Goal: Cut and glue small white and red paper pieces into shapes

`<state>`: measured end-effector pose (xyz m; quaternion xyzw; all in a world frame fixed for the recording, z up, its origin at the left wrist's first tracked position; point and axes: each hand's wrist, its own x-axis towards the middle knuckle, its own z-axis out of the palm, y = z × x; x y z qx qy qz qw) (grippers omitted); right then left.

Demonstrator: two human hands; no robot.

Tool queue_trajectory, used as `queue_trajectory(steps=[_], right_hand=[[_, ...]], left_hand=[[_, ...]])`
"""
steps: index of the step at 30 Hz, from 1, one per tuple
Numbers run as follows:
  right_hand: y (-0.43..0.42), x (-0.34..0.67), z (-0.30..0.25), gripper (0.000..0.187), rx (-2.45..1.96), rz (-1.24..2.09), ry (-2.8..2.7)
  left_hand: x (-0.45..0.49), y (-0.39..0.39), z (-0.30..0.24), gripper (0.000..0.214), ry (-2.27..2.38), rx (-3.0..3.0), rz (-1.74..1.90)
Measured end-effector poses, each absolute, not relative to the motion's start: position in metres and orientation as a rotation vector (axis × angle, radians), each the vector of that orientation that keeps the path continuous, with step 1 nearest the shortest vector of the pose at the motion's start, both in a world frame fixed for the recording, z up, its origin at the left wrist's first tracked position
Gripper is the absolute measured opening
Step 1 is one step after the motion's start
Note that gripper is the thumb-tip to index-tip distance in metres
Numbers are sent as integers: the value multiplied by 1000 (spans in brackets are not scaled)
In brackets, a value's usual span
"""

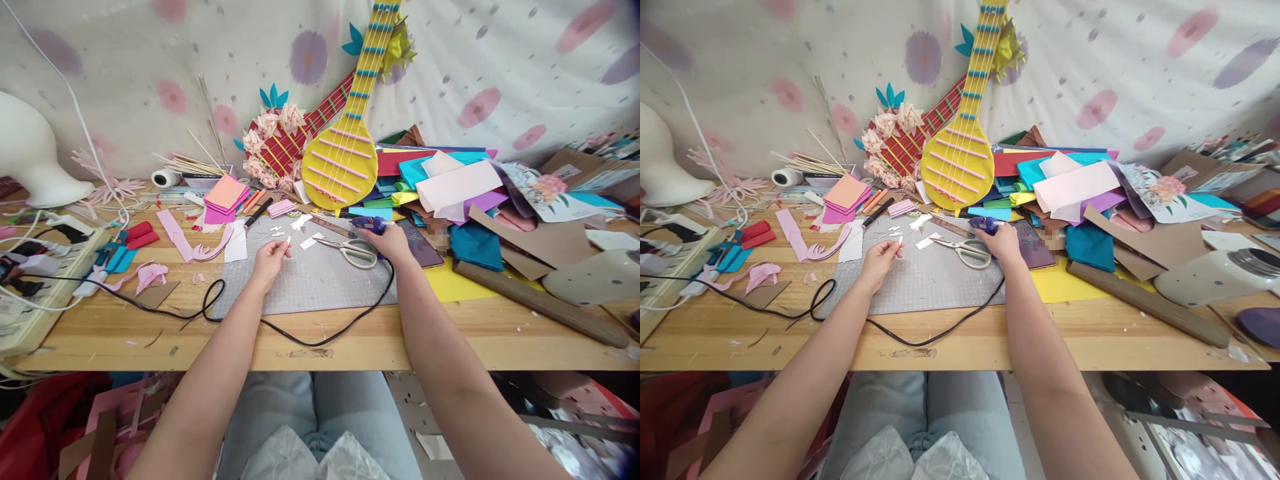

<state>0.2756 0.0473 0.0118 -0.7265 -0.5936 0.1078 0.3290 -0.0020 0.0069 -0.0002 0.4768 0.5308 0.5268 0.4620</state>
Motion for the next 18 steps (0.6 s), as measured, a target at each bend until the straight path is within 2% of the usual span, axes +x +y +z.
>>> queue_trajectory(steps=[3,7,9,13,18], right_hand=[[49,267,6,44,-1953,303,-1347],[31,251,20,50,-1536,484,-1175],[19,237,30,46,-1337,688,-1240],[3,211,35,41,-1322,1032,-1477],[2,201,23,43,-1401,1055,-1623]], left_hand=[[-2,9,-3,28,1344,1223,1309],[0,11,-5,27,1383,1280,1287],[0,11,-6,27,1399,1305,1266],[-1,12,-9,29,1413,1328,1243],[-2,13,-11,24,1379,1278,1243]])
